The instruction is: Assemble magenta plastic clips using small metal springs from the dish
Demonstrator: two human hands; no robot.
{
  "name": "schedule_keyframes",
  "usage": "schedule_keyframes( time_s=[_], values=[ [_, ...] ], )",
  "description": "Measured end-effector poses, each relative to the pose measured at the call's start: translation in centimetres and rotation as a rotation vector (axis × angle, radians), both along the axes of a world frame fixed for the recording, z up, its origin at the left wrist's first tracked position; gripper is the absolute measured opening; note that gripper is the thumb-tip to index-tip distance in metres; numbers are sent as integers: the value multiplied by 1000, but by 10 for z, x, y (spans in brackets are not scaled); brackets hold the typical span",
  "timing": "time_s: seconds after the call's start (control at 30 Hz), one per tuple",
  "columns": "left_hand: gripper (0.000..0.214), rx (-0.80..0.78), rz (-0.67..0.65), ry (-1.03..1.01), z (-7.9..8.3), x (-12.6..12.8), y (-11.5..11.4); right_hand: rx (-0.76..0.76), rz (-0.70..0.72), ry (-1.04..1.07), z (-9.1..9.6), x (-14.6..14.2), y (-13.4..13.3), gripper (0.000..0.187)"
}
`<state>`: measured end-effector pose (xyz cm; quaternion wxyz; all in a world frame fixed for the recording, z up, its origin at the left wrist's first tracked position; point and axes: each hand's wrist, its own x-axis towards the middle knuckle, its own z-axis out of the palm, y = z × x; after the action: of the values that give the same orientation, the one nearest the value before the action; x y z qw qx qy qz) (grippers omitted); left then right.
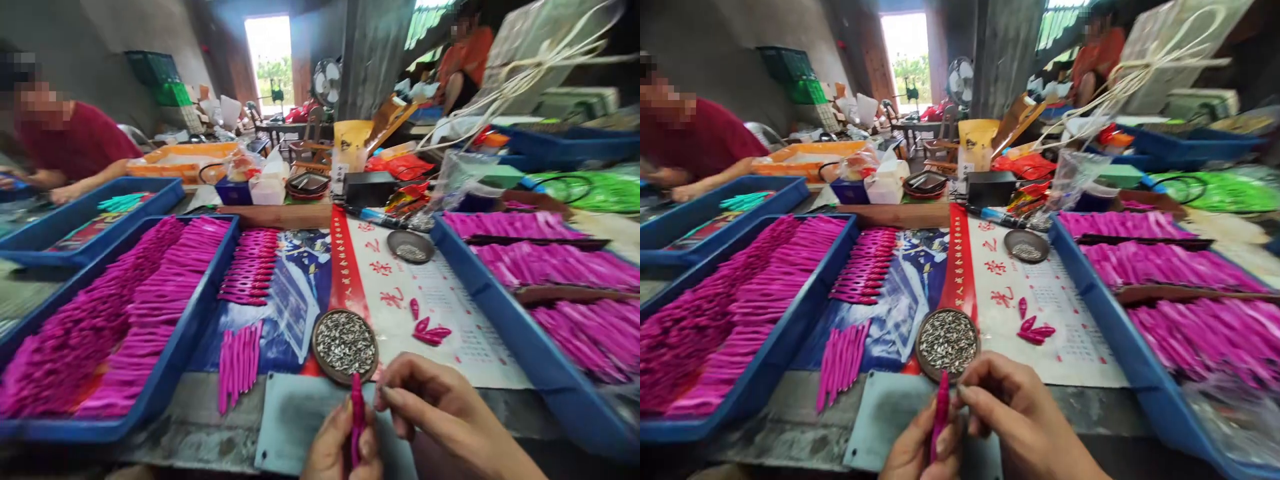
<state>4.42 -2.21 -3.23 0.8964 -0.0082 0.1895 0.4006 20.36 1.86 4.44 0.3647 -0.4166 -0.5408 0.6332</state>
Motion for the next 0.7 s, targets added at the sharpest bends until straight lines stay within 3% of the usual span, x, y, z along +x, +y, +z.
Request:
schedule_keyframes(
  time_s=[0.1,0.27,0.57,0.7],
  values=[
    [35,-24,47,32,4,10,-6,10,19,26,-10,3,-17,21],
    [41,115,111,70,6,21,-7,153,13,-33,-19,-5,-26,19],
    [35,267,177,191,7,22,-11,412,-150,-204,-23,-10,-33,13],
    [39,263,137,168,10,24,-13,398,-206,-178,-27,-11,-38,14]
  ],
)
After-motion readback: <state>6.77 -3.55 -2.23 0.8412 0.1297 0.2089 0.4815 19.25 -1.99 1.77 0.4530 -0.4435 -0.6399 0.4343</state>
